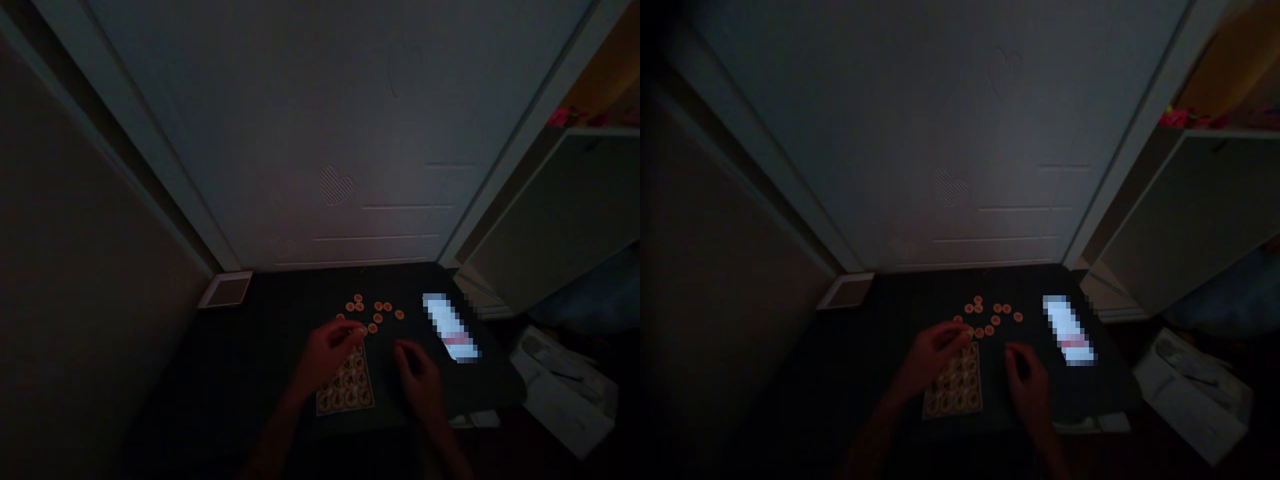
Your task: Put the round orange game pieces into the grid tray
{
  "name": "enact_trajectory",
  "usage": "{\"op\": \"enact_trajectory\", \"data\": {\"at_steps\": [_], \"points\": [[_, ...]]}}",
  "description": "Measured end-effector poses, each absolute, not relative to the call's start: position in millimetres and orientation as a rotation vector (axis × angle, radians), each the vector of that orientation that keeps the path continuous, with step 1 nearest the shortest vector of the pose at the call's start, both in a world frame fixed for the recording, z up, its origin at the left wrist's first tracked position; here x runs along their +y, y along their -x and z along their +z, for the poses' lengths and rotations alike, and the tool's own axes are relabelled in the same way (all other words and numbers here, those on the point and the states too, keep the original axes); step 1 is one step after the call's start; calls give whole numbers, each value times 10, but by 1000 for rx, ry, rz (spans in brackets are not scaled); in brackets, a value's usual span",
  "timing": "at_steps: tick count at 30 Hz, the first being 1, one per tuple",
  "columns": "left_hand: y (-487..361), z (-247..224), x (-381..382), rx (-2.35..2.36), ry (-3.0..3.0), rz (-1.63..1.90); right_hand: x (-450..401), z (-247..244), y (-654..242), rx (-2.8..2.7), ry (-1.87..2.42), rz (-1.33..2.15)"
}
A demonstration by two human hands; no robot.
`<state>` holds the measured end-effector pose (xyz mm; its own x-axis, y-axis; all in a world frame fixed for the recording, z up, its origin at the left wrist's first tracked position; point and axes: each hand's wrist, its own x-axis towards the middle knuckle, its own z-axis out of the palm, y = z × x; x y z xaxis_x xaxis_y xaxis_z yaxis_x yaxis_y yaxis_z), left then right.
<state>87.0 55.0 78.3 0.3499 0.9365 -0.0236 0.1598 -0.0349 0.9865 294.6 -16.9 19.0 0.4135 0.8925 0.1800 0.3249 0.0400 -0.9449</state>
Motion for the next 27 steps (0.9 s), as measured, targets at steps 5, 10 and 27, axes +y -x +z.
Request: {"op": "enact_trajectory", "data": {"at_steps": [5,10,27], "points": [[-1007,643,146,1058,-1369,924,-274,365,-2699,-1261,1374,662],[-1045,655,31,983,-1232,945,-272,467,-2581,-1315,1333,725],[-1013,624,-40,1055,-1382,1006,-359,446,-2614,-1220,1394,912]]}}
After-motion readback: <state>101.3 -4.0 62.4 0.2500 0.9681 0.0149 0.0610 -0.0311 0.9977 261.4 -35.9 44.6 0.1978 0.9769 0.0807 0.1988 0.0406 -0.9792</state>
